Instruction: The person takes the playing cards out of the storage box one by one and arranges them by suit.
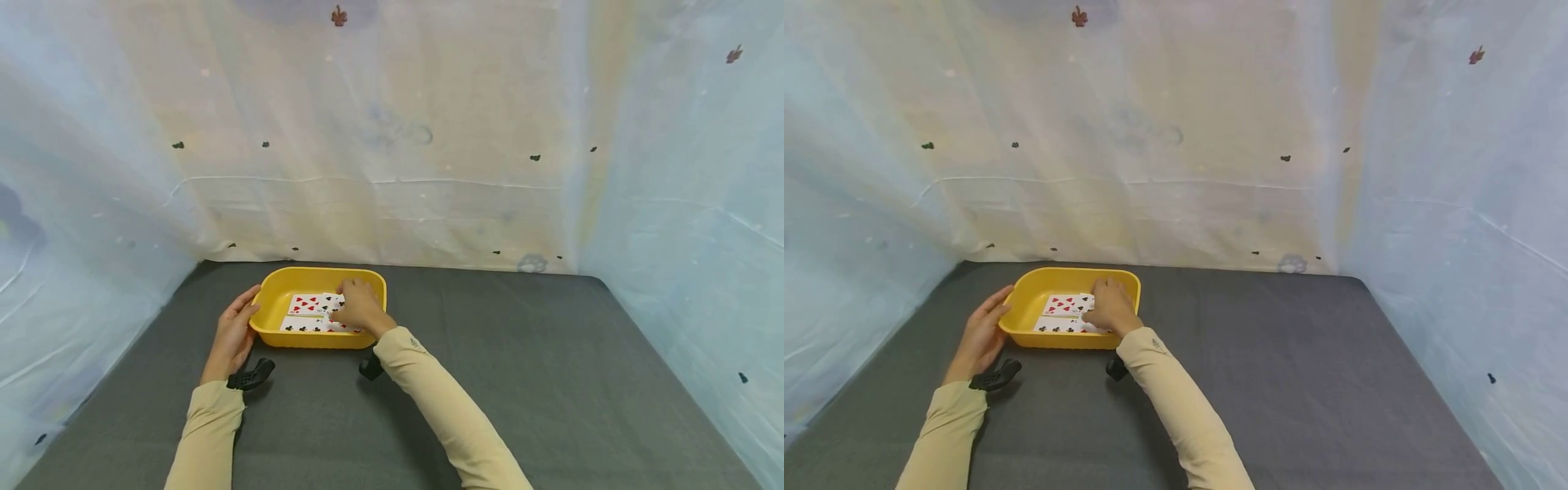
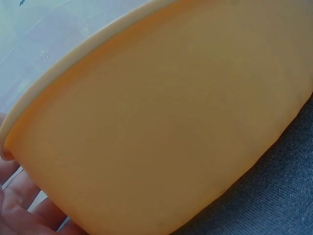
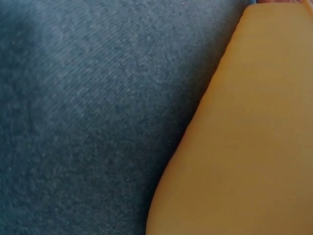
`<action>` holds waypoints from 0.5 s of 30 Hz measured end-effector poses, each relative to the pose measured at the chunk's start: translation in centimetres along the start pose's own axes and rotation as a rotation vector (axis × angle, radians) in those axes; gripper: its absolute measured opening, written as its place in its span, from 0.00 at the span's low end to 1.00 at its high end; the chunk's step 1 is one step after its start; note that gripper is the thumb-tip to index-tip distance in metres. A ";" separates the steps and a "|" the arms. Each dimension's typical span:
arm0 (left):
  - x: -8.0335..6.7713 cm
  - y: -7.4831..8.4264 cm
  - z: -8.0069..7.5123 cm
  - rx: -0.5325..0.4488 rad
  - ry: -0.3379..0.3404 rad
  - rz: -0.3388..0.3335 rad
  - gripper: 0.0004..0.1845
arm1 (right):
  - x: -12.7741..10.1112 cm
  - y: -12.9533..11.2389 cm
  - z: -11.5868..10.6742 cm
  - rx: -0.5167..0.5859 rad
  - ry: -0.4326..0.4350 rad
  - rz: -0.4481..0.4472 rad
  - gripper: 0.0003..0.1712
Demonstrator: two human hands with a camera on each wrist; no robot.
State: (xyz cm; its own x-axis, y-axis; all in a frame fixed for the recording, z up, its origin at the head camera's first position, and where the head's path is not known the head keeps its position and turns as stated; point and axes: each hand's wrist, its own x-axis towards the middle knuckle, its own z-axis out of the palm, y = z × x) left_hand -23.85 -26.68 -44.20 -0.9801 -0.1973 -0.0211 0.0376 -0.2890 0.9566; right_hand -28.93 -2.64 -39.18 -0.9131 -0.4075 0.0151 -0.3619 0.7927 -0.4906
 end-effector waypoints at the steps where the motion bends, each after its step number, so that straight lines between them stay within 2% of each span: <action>1: 0.0 0.0 0.0 -0.003 -0.002 0.000 0.29 | 0.0 -0.1 0.0 -0.024 -0.007 0.010 0.30; 8: -0.2 0.0 -0.1 -0.005 -0.009 -0.003 0.30 | 0.1 -0.2 0.7 -0.211 -0.027 0.036 0.25; 15: -0.3 0.2 0.0 0.002 -0.007 -0.002 0.29 | 0.5 -0.4 1.3 -0.356 -0.030 0.082 0.28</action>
State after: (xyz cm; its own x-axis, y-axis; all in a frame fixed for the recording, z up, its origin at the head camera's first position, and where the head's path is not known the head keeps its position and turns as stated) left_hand -23.54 -26.71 -44.04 -0.9815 -0.1901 -0.0214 0.0348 -0.2873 0.9572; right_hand -28.96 -3.75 -40.07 -0.9378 -0.3447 -0.0404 -0.3349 0.9294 -0.1553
